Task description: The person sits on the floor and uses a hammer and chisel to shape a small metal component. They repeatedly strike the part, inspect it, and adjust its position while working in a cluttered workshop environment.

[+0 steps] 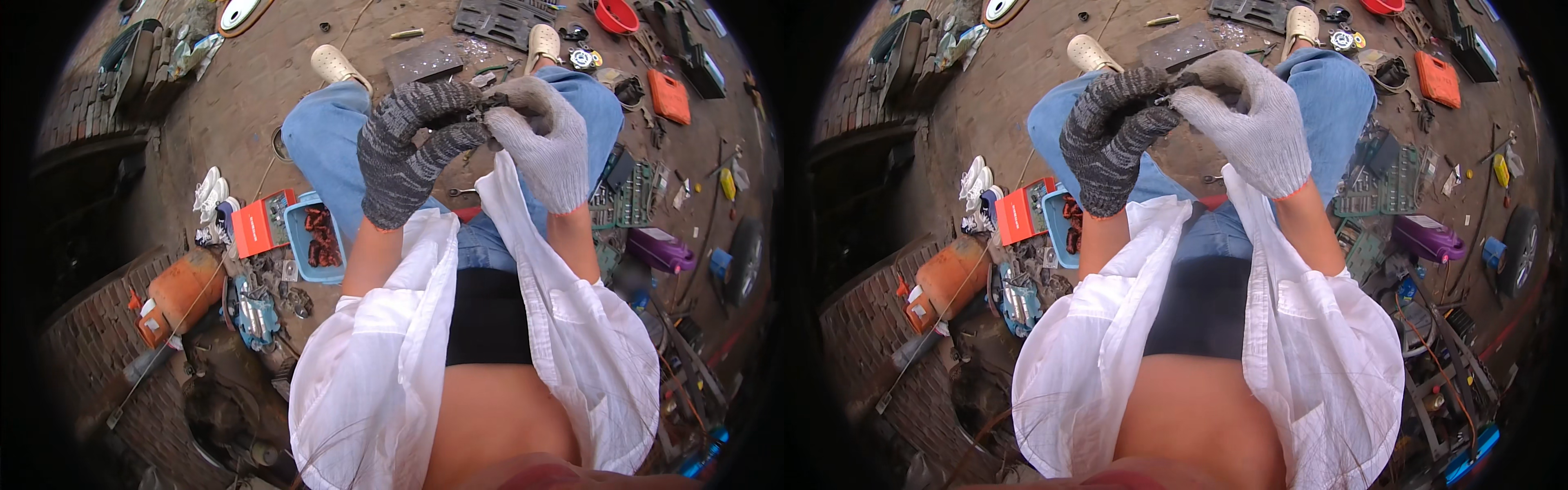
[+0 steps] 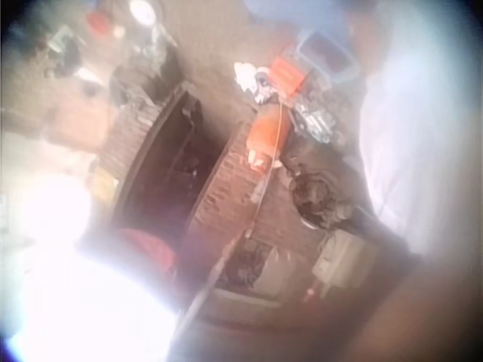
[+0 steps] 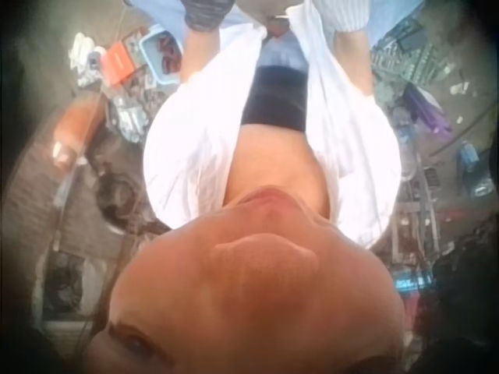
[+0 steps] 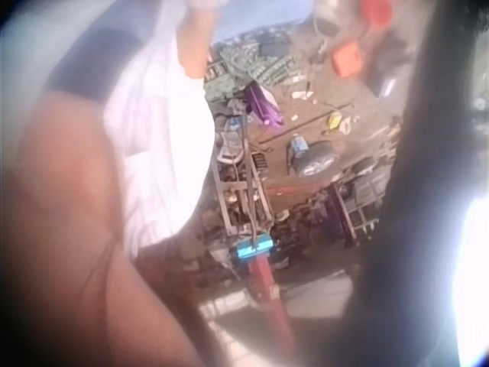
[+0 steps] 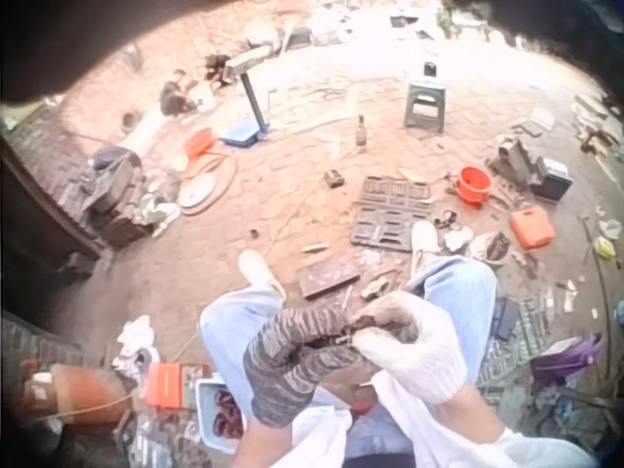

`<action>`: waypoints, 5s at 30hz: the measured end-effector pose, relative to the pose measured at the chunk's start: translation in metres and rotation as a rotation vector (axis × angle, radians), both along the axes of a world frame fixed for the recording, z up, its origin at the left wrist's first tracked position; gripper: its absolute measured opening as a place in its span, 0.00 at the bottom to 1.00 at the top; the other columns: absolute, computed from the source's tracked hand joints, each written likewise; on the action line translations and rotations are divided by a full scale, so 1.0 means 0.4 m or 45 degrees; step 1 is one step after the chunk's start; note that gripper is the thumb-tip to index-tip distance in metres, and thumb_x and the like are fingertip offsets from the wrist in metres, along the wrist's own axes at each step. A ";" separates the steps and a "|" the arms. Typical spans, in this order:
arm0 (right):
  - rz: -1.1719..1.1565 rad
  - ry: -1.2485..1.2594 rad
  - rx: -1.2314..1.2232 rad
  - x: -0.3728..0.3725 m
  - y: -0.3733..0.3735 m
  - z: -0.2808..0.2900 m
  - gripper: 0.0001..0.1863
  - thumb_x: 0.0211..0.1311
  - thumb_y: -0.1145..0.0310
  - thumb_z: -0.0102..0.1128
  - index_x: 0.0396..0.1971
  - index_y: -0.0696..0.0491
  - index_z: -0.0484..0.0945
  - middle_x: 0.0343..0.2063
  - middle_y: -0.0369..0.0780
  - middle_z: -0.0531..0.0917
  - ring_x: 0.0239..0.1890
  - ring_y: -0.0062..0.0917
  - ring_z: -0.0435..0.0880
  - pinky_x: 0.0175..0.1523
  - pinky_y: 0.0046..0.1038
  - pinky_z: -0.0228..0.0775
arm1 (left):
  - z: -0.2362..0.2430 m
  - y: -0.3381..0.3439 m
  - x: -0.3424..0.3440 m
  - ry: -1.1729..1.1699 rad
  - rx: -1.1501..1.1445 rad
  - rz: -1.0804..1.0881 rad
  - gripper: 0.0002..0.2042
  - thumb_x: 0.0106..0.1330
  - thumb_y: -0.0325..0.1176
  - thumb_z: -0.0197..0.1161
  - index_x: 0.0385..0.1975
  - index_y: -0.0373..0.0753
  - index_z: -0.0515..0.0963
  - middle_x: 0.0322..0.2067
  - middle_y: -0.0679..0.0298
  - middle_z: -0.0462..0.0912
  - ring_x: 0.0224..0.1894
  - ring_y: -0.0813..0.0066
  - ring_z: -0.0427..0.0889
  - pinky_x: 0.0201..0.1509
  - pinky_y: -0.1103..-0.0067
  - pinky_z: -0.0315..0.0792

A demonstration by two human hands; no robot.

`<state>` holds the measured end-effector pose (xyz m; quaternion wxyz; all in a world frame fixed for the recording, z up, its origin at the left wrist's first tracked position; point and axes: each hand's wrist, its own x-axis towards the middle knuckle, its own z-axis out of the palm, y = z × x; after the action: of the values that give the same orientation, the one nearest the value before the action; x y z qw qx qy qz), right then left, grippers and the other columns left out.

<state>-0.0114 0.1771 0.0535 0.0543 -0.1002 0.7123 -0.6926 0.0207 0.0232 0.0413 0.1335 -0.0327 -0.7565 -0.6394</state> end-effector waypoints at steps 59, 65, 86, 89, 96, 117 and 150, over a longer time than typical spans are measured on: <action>-0.385 0.381 -0.017 0.026 -0.091 -0.031 0.11 0.45 0.77 0.62 0.32 0.58 0.77 0.27 0.37 0.80 0.28 0.15 0.77 0.34 0.15 0.69 | -0.027 -0.016 0.004 0.230 0.439 0.254 0.11 0.52 0.23 0.61 0.37 0.35 0.73 0.33 0.64 0.76 0.36 0.78 0.74 0.41 0.82 0.68; -0.335 0.643 0.113 0.030 -0.091 -0.034 0.12 0.42 0.77 0.63 0.31 0.58 0.77 0.27 0.39 0.80 0.28 0.20 0.78 0.34 0.18 0.69 | -0.038 -0.013 -0.009 0.355 -0.091 0.382 0.11 0.51 0.24 0.62 0.35 0.33 0.75 0.32 0.60 0.77 0.34 0.72 0.75 0.39 0.79 0.69; -0.144 1.069 0.237 0.023 -0.064 -0.030 0.15 0.38 0.75 0.63 0.33 0.56 0.77 0.32 0.42 0.79 0.35 0.33 0.78 0.40 0.27 0.70 | 0.007 -0.024 0.000 0.511 -0.191 0.188 0.12 0.51 0.31 0.62 0.35 0.35 0.75 0.33 0.59 0.77 0.35 0.68 0.75 0.40 0.76 0.68; -0.103 1.125 0.253 0.024 -0.067 -0.016 0.17 0.36 0.76 0.62 0.33 0.56 0.76 0.33 0.43 0.79 0.37 0.34 0.78 0.42 0.29 0.69 | 0.009 -0.023 0.008 0.302 0.240 0.111 0.11 0.55 0.31 0.60 0.36 0.33 0.75 0.34 0.61 0.78 0.37 0.75 0.75 0.42 0.80 0.68; -0.124 1.142 0.207 0.040 -0.064 -0.016 0.18 0.37 0.74 0.63 0.35 0.57 0.76 0.35 0.44 0.79 0.38 0.35 0.78 0.43 0.30 0.69 | 0.016 -0.034 0.024 -0.050 0.747 -0.139 0.13 0.54 0.29 0.60 0.38 0.33 0.74 0.35 0.61 0.78 0.37 0.77 0.76 0.41 0.82 0.70; 0.405 -0.329 -0.270 0.053 -0.068 0.061 0.10 0.54 0.67 0.50 0.26 0.60 0.72 0.17 0.34 0.74 0.19 0.13 0.70 0.24 0.14 0.62 | 0.029 -0.057 0.032 0.498 -0.068 0.022 0.20 0.43 0.32 0.67 0.38 0.34 0.75 0.36 0.61 0.77 0.37 0.70 0.75 0.42 0.77 0.68; 0.651 -0.591 -0.375 0.046 -0.071 0.069 0.14 0.54 0.63 0.50 0.16 0.58 0.69 0.10 0.35 0.70 0.06 0.13 0.62 0.10 0.16 0.51 | 0.026 -0.087 0.052 0.727 -0.514 0.010 0.10 0.46 0.34 0.61 0.29 0.40 0.76 0.27 0.62 0.77 0.31 0.60 0.74 0.37 0.68 0.66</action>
<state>0.0070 0.1488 0.0810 0.3705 -0.1219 0.5259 -0.7558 0.0416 -0.0118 0.0517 0.3330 -0.2330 -0.7999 -0.4415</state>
